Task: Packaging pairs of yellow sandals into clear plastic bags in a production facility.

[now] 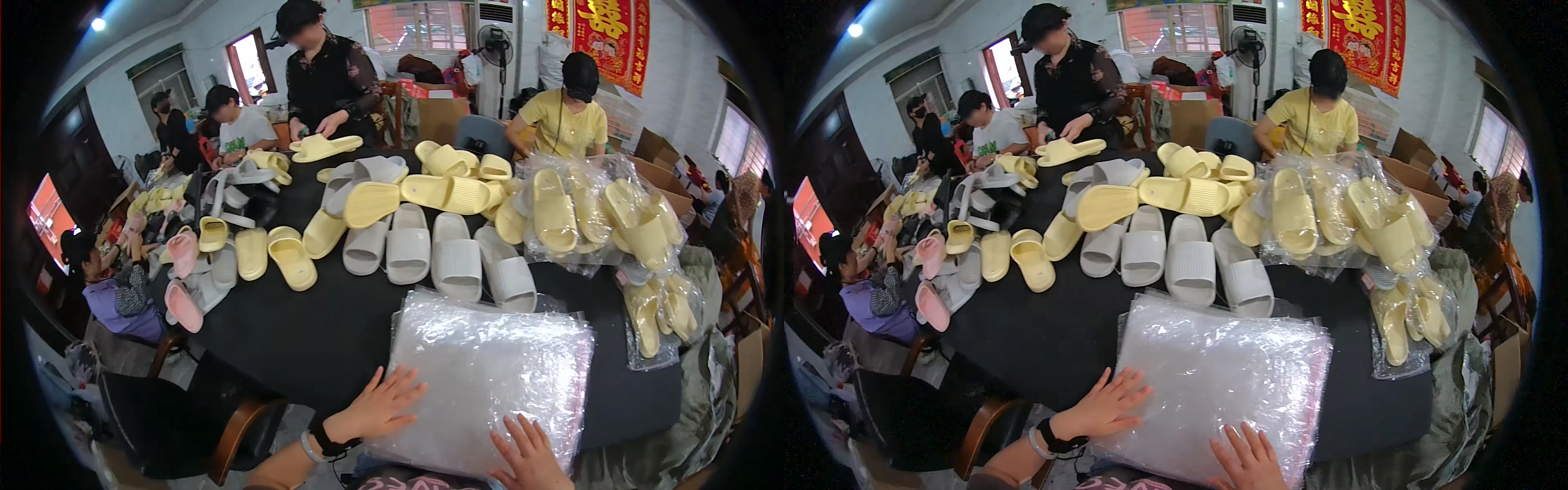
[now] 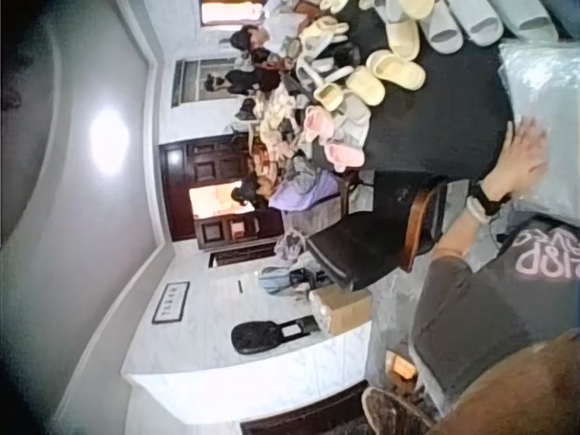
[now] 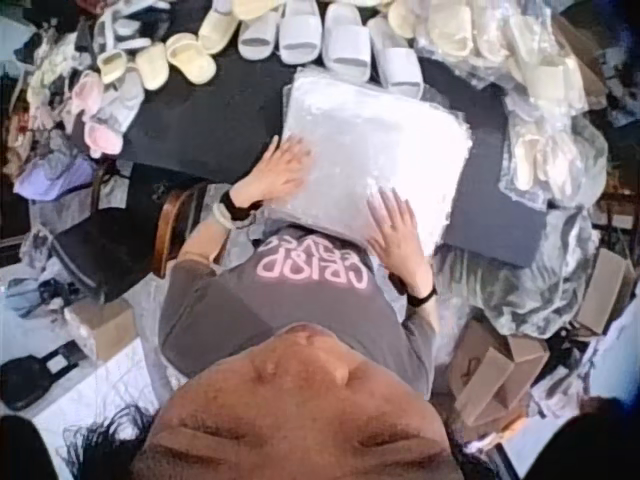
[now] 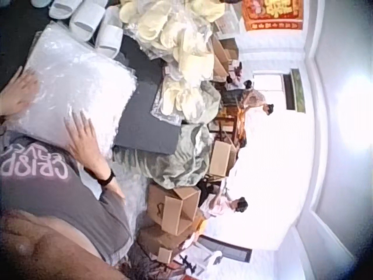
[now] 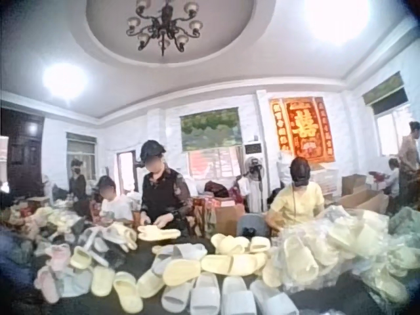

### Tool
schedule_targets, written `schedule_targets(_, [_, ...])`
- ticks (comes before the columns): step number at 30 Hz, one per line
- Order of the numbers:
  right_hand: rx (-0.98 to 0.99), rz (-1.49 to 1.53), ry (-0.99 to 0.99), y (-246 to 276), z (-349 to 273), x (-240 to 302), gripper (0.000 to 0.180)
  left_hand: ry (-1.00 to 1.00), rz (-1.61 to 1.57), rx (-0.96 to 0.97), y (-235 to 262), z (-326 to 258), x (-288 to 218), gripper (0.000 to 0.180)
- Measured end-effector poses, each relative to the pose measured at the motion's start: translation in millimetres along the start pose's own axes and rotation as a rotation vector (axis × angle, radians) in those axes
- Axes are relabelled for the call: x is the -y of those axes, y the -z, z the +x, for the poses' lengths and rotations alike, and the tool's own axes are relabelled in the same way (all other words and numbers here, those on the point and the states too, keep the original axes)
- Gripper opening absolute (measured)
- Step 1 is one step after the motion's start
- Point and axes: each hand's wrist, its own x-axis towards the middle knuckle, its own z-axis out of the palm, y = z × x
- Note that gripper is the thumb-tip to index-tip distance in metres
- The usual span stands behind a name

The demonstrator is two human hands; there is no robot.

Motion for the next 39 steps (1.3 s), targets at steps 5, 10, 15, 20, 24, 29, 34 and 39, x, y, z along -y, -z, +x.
schedule_targets(5, [-0.106,0.045,-0.038,-47,18,4,0.066,-0.087,-0.015,0.051,51,-1,1,0.074])
schedule_targets(10, [-0.138,-0.007,-0.115,-69,21,-1,0.058,-0.097,0.263,0.061,163,4,1,0.076])
schedule_targets(15, [-0.165,0.012,-0.110,-62,26,0,0.055,-0.049,0.376,0.019,256,27,24,0.075])
schedule_targets(20, [-0.211,0.059,-0.114,-63,24,-7,0.055,-0.053,0.355,-0.008,301,105,65,0.069])
schedule_targets(24, [-0.203,0.030,-0.111,-69,25,-11,0.055,-0.207,0.282,-0.076,281,201,86,0.065])
schedule_targets(29, [-0.218,0.032,-0.112,-71,23,-9,0.054,-0.164,0.114,0.008,175,321,89,0.065])
schedule_targets(34, [-0.173,0.074,-0.157,-80,19,-6,0.055,0.021,0.155,0.341,103,371,60,0.089])
schedule_targets(39, [-0.201,0.077,-0.158,-81,21,-6,0.055,0.043,-0.134,0.339,93,388,70,0.092])
